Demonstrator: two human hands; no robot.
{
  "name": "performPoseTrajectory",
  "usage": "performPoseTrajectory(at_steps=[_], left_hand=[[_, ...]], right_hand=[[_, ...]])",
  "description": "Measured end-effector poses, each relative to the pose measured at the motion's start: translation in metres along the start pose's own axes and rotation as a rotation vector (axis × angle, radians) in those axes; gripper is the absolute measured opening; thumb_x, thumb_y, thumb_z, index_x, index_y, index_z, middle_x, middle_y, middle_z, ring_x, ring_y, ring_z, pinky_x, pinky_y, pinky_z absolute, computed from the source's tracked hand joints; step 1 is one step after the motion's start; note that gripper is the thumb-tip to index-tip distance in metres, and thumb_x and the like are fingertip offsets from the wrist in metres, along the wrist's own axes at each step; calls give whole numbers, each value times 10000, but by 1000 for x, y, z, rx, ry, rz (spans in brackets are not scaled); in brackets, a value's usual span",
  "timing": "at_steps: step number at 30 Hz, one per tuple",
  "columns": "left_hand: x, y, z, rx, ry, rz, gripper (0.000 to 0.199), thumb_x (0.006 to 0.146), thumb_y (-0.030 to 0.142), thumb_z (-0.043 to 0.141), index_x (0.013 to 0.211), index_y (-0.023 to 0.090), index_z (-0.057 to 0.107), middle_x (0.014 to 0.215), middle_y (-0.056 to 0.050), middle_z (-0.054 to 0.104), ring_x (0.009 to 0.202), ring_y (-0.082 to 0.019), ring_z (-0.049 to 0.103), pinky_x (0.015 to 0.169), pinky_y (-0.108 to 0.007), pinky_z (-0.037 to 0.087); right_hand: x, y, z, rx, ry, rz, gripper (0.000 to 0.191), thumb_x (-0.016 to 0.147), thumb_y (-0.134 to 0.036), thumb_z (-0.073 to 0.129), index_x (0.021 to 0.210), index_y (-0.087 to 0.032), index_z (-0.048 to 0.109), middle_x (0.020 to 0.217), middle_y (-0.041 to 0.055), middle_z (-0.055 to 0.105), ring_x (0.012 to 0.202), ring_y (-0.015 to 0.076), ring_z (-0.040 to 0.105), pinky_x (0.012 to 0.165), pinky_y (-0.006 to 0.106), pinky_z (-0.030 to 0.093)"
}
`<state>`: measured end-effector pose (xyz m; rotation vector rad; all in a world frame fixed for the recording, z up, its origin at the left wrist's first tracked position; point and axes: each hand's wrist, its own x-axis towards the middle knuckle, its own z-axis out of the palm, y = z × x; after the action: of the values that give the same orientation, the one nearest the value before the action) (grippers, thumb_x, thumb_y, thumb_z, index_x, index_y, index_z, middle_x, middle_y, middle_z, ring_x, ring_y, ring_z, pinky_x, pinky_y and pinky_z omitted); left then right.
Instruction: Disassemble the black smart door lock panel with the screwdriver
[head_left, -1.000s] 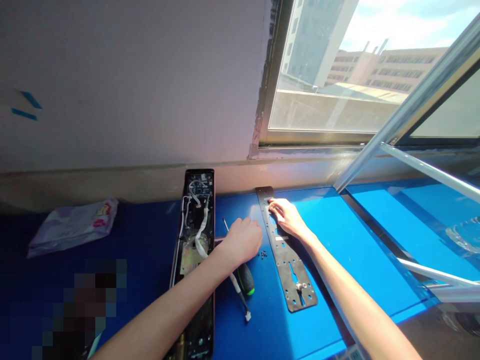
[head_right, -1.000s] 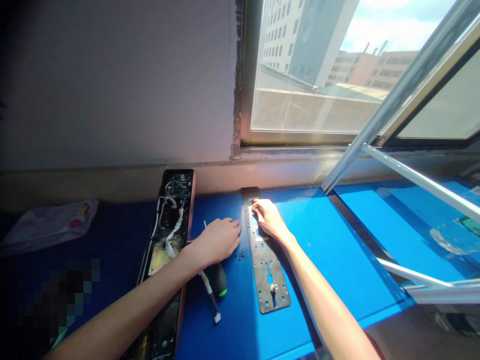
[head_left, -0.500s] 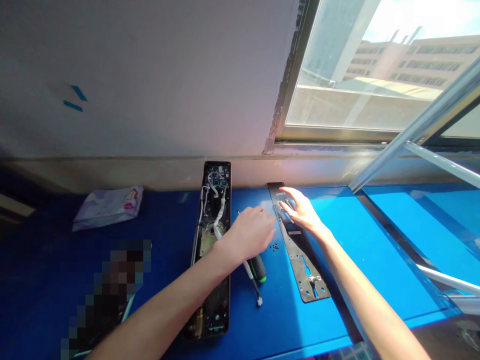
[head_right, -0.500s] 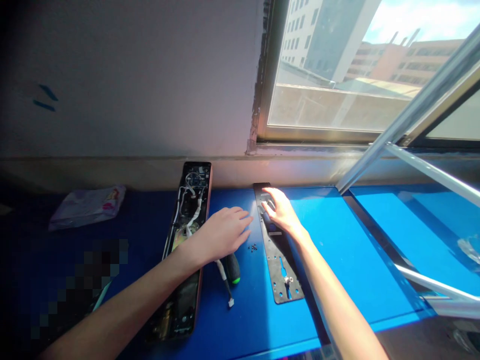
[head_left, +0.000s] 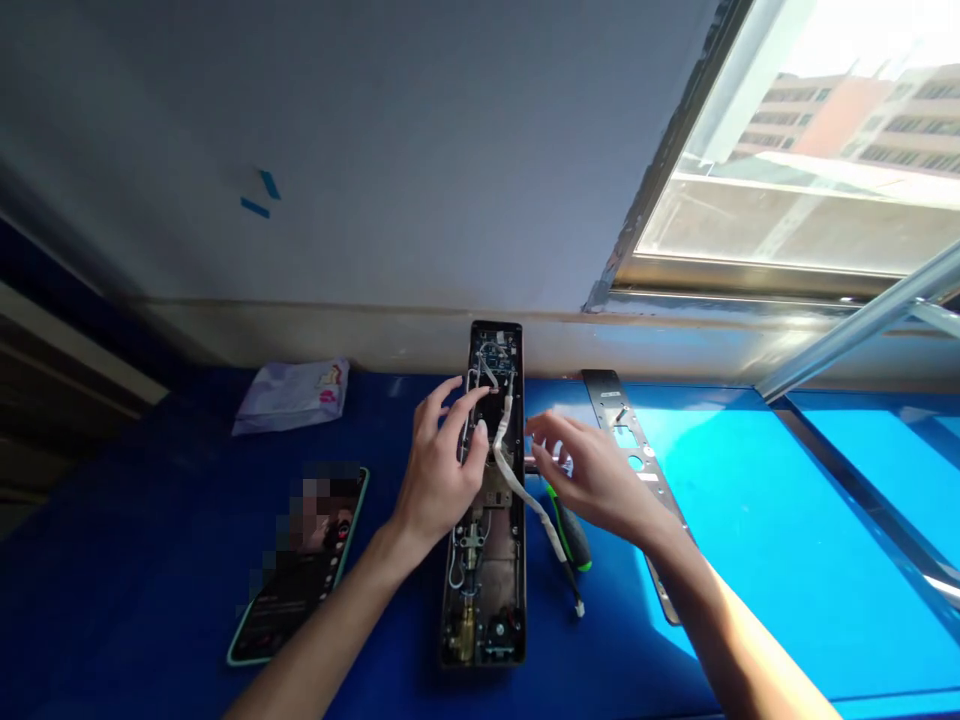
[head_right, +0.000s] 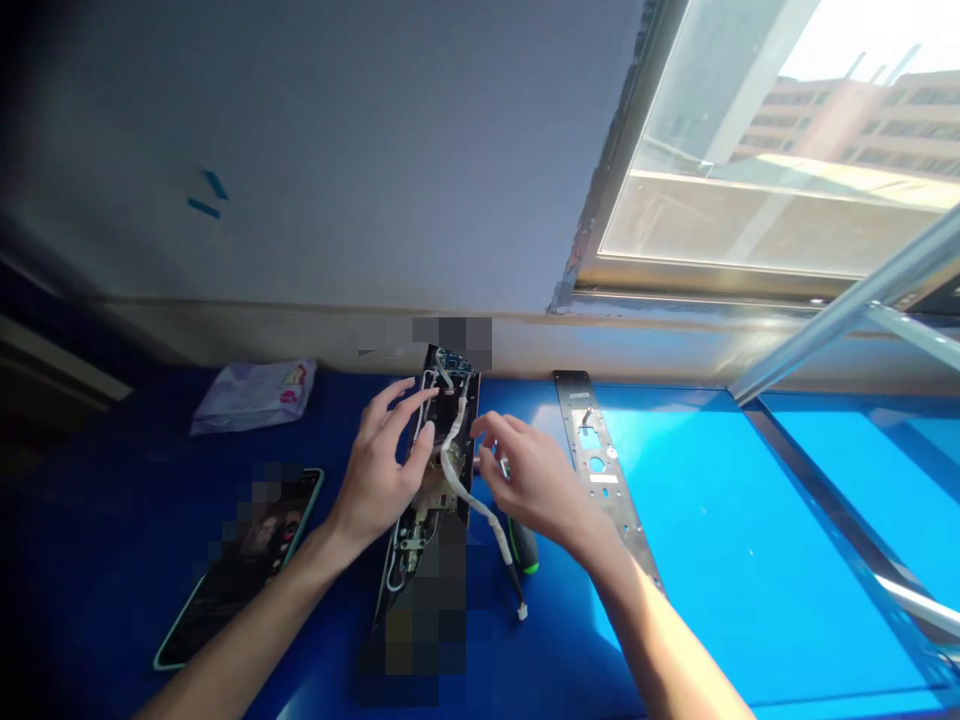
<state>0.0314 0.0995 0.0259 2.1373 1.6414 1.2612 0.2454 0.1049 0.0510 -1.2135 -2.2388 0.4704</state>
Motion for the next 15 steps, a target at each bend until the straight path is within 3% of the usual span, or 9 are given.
performPoseTrajectory(at_steps=[2,4,7,11,15], left_hand=[[-1,-7,7,-70,-29,-55,421,1046,257,489,1461,216,546,1546,-146,522,1466,-287,496,1247,-527,418],[-1,-10,14,-150,-46,-84,457,1047,269,490,1502,223,486,1546,-144,535,1475,-275,500,1259,-521,405],[2,-10,22,-220,-36,-114,478,1051,270,480,1527,244,442,1547,-136,543,1481,-263,503,1258,-512,408],[11,-9,27,-245,-1,-144,470,1057,261,462,1526,257,434,1534,-135,553,1470,-259,520,1249,-510,420],[22,-12,30,-259,17,-177,448,1060,262,464,1508,255,453,1522,-130,573,1461,-259,532,1238,-503,434]], right_hand=[[12,1,6,-39,50,-20,395,961,-194,568,1345,-277,612,1298,115,672,1130,263,679,924,432,597],[24,5,11,-75,76,-48,508,910,-224,661,1408,-314,611,1491,130,545,1326,332,578,1073,542,548],[36,9,18,-119,118,-67,408,915,-252,690,1314,-335,700,1523,121,498,1282,341,586,1074,592,551],[45,9,22,-150,175,-86,218,1010,-277,595,1160,-307,751,1444,124,562,1212,298,614,1038,549,573],[53,8,18,-147,128,-131,322,966,-150,576,1210,-291,730,1419,107,634,1229,298,606,1049,533,562]])
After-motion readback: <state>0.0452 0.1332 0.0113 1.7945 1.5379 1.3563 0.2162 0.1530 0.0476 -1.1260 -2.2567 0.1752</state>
